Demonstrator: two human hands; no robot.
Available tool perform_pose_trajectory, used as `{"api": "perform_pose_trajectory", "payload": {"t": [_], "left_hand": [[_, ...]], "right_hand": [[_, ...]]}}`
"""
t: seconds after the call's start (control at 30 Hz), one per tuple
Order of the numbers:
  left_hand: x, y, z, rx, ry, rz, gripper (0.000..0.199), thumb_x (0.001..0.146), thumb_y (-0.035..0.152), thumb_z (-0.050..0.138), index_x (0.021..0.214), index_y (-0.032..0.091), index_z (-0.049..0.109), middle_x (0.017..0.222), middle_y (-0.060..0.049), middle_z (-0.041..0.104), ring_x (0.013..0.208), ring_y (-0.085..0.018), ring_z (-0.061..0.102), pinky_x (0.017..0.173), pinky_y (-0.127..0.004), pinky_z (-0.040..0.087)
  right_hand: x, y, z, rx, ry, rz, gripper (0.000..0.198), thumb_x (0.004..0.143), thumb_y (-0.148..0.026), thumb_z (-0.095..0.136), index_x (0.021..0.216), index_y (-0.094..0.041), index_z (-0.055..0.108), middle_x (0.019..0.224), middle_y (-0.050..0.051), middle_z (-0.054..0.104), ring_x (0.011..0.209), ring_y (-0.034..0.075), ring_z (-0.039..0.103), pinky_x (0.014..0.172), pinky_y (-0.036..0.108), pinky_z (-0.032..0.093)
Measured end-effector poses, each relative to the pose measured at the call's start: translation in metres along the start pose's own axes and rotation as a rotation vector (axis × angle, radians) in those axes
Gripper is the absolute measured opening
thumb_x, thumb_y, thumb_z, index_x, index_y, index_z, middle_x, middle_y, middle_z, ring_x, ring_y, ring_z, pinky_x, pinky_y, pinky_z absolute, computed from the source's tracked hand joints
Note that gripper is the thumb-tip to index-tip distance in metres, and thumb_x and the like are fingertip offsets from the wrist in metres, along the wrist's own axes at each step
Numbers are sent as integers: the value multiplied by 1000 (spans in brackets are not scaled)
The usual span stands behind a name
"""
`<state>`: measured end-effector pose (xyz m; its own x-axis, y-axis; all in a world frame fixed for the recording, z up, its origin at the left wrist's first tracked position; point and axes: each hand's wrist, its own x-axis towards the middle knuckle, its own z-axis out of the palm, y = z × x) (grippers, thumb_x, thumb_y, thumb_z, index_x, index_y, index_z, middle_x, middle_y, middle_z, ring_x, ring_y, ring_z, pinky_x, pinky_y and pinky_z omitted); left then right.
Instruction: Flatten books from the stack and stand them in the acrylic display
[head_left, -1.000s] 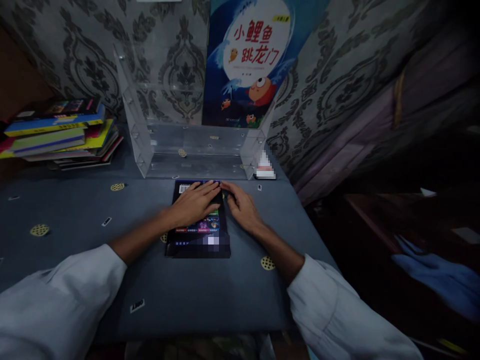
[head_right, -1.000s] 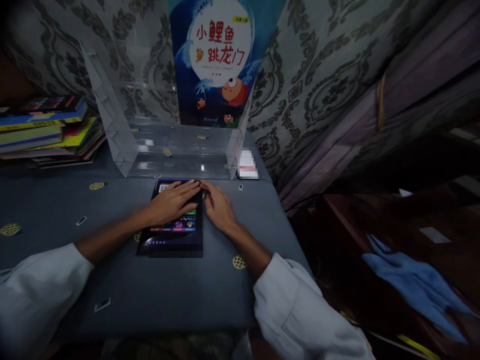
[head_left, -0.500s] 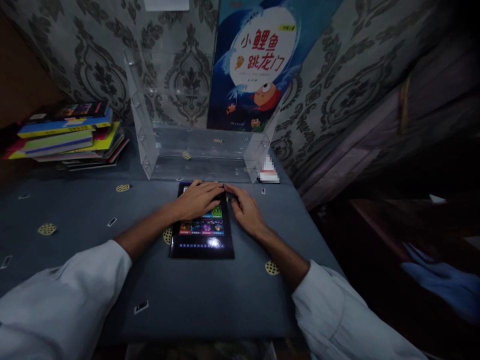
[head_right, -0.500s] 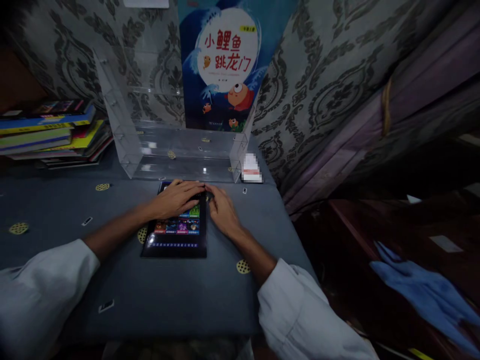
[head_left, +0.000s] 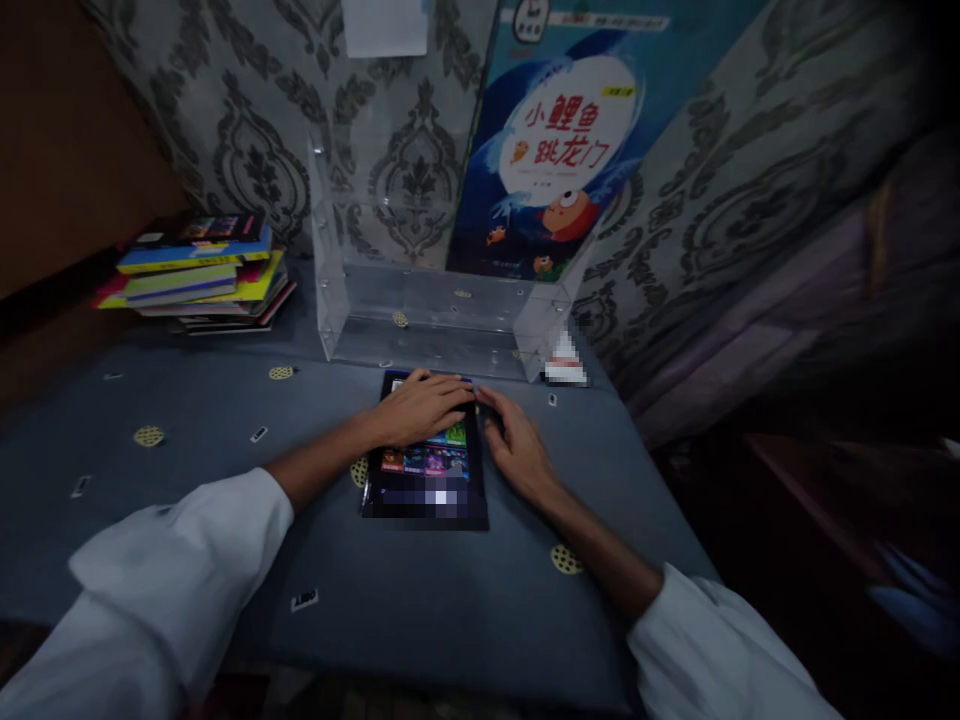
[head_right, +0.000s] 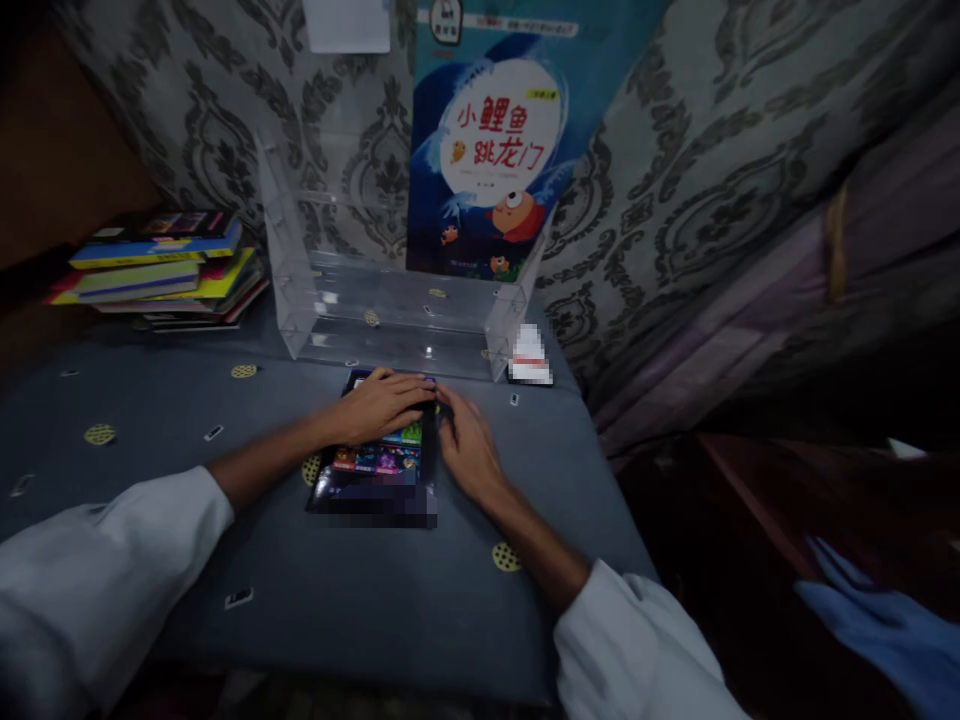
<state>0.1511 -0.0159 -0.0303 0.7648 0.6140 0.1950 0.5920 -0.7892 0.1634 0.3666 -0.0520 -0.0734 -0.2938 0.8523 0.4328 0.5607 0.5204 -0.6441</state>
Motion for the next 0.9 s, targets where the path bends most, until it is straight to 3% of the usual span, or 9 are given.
{"api": "perform_pose_trajectory", "payload": {"t": [0.37, 0.57, 0.9], "left_hand": [[-2, 3, -2, 21, 2, 51, 35, 107, 28, 36, 133, 21, 58, 143, -6, 61, 138, -21, 50, 105, -41, 35], [-2, 3, -2, 13, -6, 54, 34, 107, 28, 40, 132, 18, 59, 142, -7, 62, 138, -22, 49, 104, -41, 35], [-3, 3, -3, -8, 5, 83, 31, 106, 27, 42, 129, 22, 61, 141, -4, 63, 137, -21, 50, 104, -40, 34]], "right_hand": [[3, -5, -1, -135, 55, -69, 43, 92, -22, 46, 134, -24, 57, 107, 9, 73, 98, 29, 68, 89, 49, 57], [4, -10, -5, -166, 42, -93, 41, 92, -21, 46, 132, -22, 58, 104, 9, 74, 95, 28, 68, 88, 48, 56], [1, -15, -9, -196, 55, -100, 36, 93, -20, 45, 124, -23, 63, 95, 8, 76, 87, 29, 70, 79, 46, 57]]}}
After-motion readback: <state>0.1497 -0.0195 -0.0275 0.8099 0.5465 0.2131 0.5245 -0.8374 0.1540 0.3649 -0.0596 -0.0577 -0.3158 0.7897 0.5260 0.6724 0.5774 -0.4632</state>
